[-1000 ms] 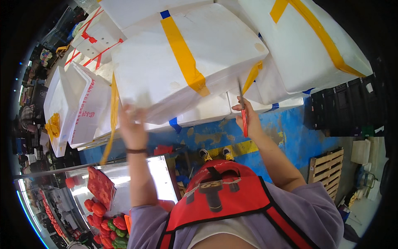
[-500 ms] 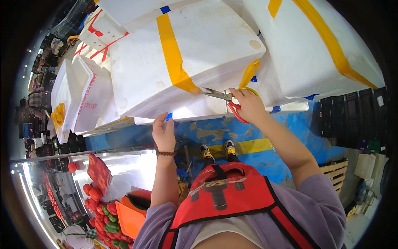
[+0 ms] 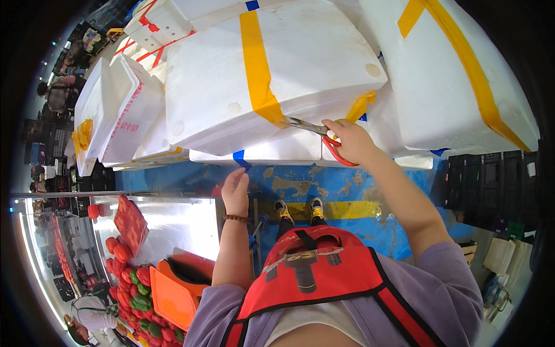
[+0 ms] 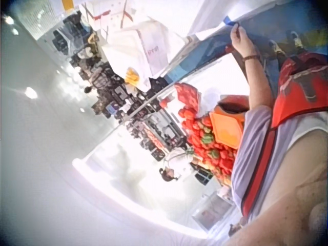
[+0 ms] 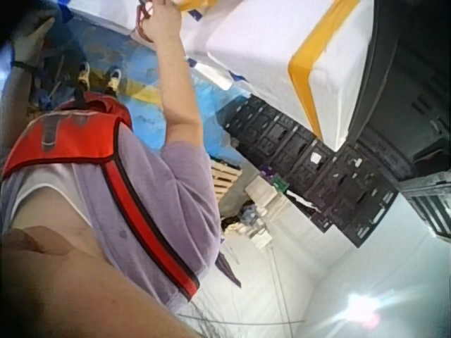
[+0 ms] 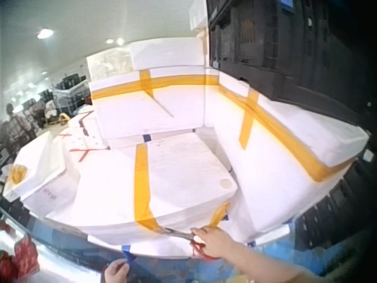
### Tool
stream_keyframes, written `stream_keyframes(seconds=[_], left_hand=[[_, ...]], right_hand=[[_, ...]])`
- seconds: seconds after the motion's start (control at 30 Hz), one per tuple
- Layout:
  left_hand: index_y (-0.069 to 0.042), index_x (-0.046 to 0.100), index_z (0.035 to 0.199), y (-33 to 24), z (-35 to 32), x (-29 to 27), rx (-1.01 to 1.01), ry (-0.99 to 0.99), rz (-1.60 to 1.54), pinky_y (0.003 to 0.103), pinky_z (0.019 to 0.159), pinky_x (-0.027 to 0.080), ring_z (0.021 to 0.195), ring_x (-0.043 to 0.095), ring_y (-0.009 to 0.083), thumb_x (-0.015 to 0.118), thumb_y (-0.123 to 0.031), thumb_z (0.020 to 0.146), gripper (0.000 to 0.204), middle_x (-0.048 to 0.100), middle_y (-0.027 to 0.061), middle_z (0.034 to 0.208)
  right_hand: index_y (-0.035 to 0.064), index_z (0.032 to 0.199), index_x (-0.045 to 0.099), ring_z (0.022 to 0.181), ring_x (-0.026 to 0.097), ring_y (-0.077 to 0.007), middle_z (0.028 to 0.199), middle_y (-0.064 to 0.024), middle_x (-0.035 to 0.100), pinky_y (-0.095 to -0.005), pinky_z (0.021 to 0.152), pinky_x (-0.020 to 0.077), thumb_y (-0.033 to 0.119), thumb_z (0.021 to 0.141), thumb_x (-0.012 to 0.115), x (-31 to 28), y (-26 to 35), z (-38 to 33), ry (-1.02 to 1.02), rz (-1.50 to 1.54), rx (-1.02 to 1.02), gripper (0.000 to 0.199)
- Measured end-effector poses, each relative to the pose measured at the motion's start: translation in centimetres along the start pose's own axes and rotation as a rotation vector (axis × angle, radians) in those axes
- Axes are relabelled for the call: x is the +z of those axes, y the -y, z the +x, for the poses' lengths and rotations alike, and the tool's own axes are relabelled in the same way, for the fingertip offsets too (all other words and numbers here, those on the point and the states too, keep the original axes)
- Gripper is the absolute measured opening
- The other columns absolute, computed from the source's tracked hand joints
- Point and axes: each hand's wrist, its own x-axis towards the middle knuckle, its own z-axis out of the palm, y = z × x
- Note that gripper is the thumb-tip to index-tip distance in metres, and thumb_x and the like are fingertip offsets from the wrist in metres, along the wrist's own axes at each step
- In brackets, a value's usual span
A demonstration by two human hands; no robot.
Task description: The person empties a container of red and green bell peppers onto a metal table, then opens a taped styrofoam box to reveal yellow bell peppers. They use scissors to cut the tape, place peppers on a digital scale, and transfer them into a black crate. The person also stacks crates and handles a red pepper on the scale.
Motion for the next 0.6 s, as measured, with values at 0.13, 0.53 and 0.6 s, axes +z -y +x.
stream_keyframes(seconds=[0.13,0.53,0.6], left_hand=[[-0.001,0.063,0.108,0.6,0.4,-0.7,0.0,-0.097,-0.02,0.027,0.084,0.045,0.096,0.057,0.0156,0.06,-0.009,0.087,0.023,0.063,0.0078,0.103],[-0.002,0.061,0.109,-2.6,1.6,-0.7,-0.022,-0.151,-0.228,0.023,0.078,0.046,0.087,0.057,0.0121,0.06,-0.007,0.088,0.022,0.062,0.0051,0.098],[0.0,0.061,0.111,-2.7,2.1,2.6,0.043,-0.019,-0.098,0.023,0.078,0.046,0.088,0.057,0.0108,0.06,-0.006,0.088,0.023,0.063,0.0042,0.098]], right_hand=[[0.0097,0.124,0.051,0.091,0.06,-0.03,0.1,-0.0129,0.06,-0.0395,0.075,0.0502,0.007,0.071,0.063,-2.1,0.9,1.0,0.054,-0.074,-0.094,0.054],[0.0059,0.126,0.048,0.081,0.055,-0.0109,0.091,-0.0081,0.059,-0.0237,0.071,0.047,-0.002,0.08,0.063,3.6,3.2,-2.6,-0.288,0.996,0.114,0.05],[0.0059,0.128,0.046,0.081,0.055,-0.0106,0.091,-0.0069,0.057,-0.0238,0.072,0.0473,-0.003,0.081,0.062,4.5,5.5,-1.3,-0.429,1.173,0.08,0.051]])
